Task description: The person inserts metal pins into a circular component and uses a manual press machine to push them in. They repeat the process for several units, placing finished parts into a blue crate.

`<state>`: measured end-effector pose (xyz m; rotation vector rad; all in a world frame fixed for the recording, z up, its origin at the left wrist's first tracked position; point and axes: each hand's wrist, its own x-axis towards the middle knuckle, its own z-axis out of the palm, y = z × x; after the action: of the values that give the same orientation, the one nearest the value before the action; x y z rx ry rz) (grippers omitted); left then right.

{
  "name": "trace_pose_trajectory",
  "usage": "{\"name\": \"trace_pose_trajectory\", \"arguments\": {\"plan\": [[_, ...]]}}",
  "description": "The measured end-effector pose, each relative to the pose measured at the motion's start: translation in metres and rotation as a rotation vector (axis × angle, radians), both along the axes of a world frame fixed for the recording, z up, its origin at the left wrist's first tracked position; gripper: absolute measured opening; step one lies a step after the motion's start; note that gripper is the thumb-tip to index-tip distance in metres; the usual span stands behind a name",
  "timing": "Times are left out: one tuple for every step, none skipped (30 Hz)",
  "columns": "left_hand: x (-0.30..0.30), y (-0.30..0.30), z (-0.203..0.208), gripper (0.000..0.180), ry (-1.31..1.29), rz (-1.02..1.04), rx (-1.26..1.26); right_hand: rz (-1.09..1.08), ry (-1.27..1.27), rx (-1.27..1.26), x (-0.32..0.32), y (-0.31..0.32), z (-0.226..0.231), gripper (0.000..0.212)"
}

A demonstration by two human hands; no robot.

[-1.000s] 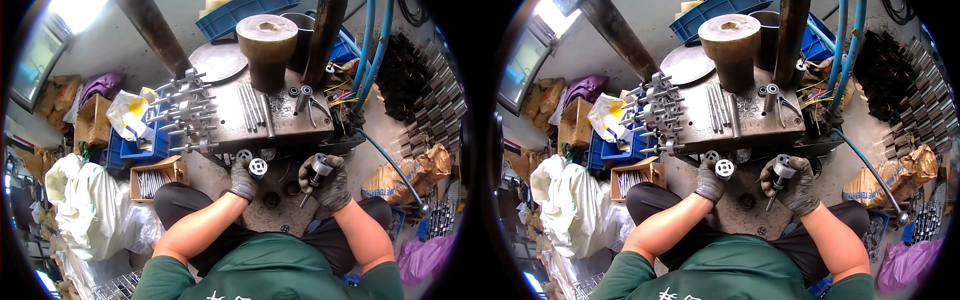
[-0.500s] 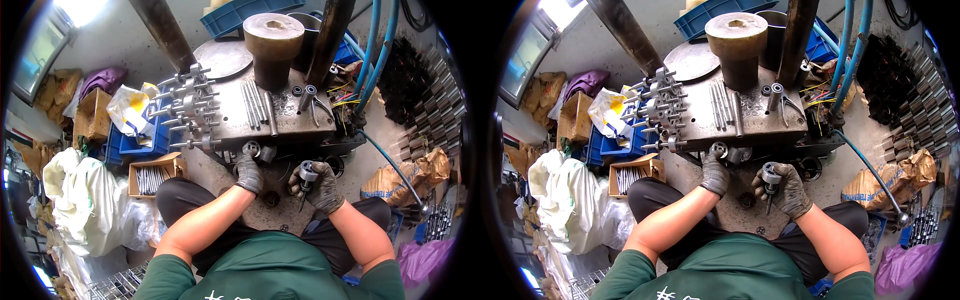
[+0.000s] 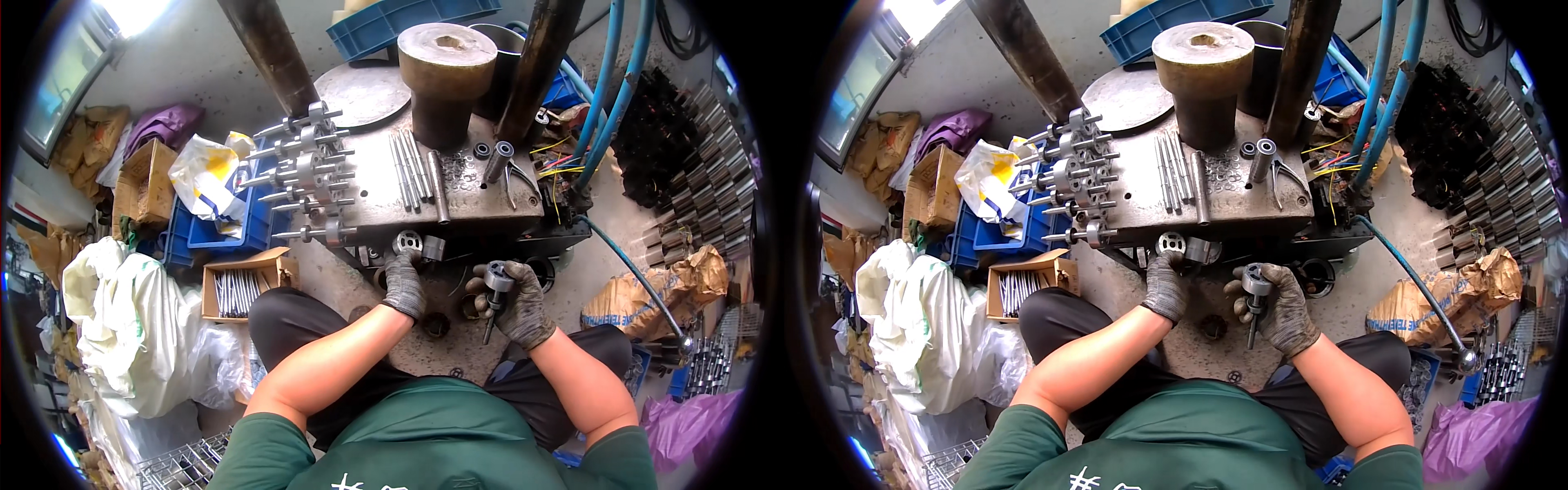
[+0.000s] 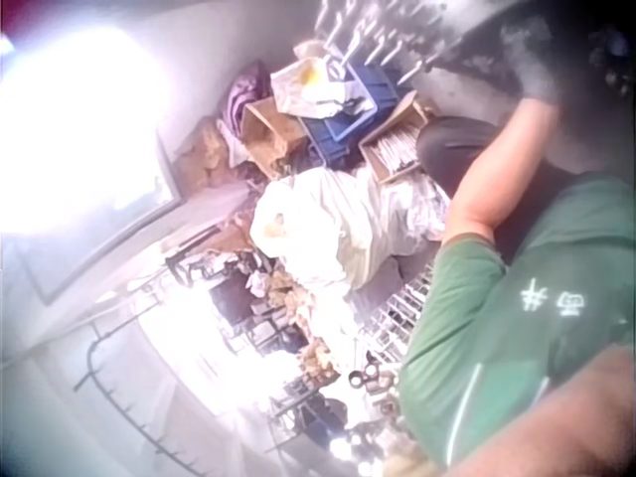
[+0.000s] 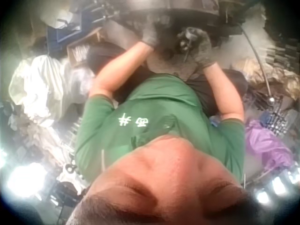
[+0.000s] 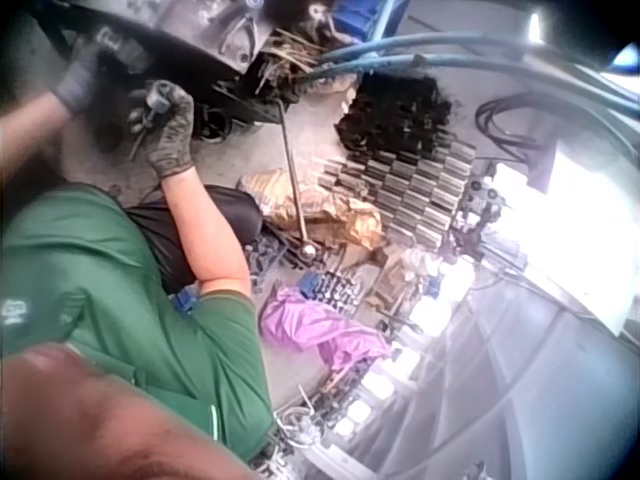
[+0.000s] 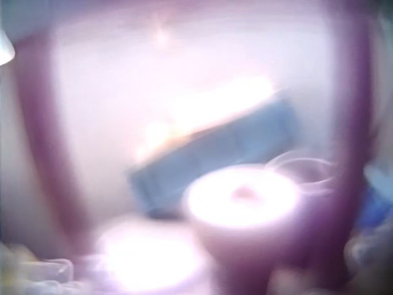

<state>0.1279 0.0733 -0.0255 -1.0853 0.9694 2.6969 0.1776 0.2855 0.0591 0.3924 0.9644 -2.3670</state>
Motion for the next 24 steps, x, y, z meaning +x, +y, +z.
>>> {"name": "trace_pose_trajectory", "arguments": {"plan": [[0.000,-0.004,-0.007,0.030,-0.018,0.007,0.014,-0.003,0.001,-0.015,0.000,-0.003,0.005,0.059],[-0.001,-0.007,-0.018,0.029,-0.036,0.014,0.029,-0.007,0.002,-0.029,-0.001,-0.005,0.009,0.060],[-0.002,-0.007,-0.011,0.028,-0.056,0.013,0.043,-0.020,0.019,-0.033,-0.001,-0.005,0.010,0.059],[0.002,-0.005,-0.004,0.026,-0.040,0.004,0.043,-0.034,0.036,-0.037,0.000,-0.004,0.011,0.059],[0.007,-0.002,0.002,0.025,-0.025,-0.005,0.043,-0.048,0.053,-0.040,0.000,-0.003,0.011,0.059],[0.011,0.000,0.007,0.023,-0.062,-0.049,0.035,-0.053,0.081,-0.069,0.000,-0.004,0.012,0.056],[0.015,0.001,0.012,0.022,-0.099,-0.094,0.028,-0.057,0.108,-0.099,0.000,-0.004,0.012,0.054],[0.021,0.002,0.012,0.021,-0.191,-0.176,0.011,-0.062,0.135,-0.128,0.000,-0.004,0.012,0.053],[0.029,0.004,0.011,0.020,-0.283,-0.258,-0.006,-0.063,0.142,-0.122,-0.001,-0.005,0.012,0.053],[0.044,0.008,0.008,0.032,-0.175,-0.409,-0.004,-0.061,0.149,-0.116,-0.002,-0.006,0.012,0.053],[0.056,0.012,0.006,0.044,-0.065,-0.558,-0.002,-0.059,0.156,-0.110,-0.004,-0.006,0.011,0.054],[0.062,0.018,0.021,0.051,-0.006,-0.752,0.005,-0.047,0.225,-0.055,-0.004,-0.004,0.008,0.057],[0.067,0.023,0.037,0.057,0.058,-0.945,0.014,-0.078,0.257,0.014,-0.003,-0.005,0.007,0.056],[0.069,0.025,0.034,0.058,0.253,-1.072,-0.102,-0.107,0.290,0.083,-0.002,-0.010,0.005,0.056],[0.071,0.027,0.033,0.059,0.452,-1.186,-0.225,-0.133,0.323,0.151,-0.002,-0.016,0.004,0.056],[0.075,0.033,0.033,0.056,0.536,-1.149,-0.280,-0.180,0.366,0.140,-0.002,-0.023,0.001,0.058],[0.076,0.035,0.032,0.053,0.493,-1.114,-0.283,-0.184,0.411,0.197,-0.001,-0.027,0.001,0.058],[0.077,0.036,0.037,0.051,0.451,-1.077,-0.286,-0.185,0.457,0.255,-0.002,-0.030,0.001,0.058],[0.077,0.036,0.041,0.048,0.410,-1.039,-0.288,-0.186,0.504,0.312,-0.003,-0.033,0.003,0.059],[0.076,0.034,0.035,0.043,0.438,-1.047,-0.381,-0.166,0.537,0.356,-0.004,-0.034,0.006,0.058],[0.074,0.034,0.039,0.042,0.440,-1.067,-0.376,-0.190,0.559,0.400,-0.006,-0.035,0.012,0.057],[0.072,0.032,0.043,0.041,0.443,-1.086,-0.372,-0.214,0.582,0.443,-0.008,-0.036,0.021,0.057],[0.070,0.031,0.047,0.040,0.446,-1.106,-0.368,-0.238,0.605,0.485,-0.010,-0.037,0.029,0.056],[0.075,0.034,0.048,0.033,0.346,-1.032,-0.289,-0.287,0.728,0.536,-0.016,-0.038,0.037,0.056]]}}
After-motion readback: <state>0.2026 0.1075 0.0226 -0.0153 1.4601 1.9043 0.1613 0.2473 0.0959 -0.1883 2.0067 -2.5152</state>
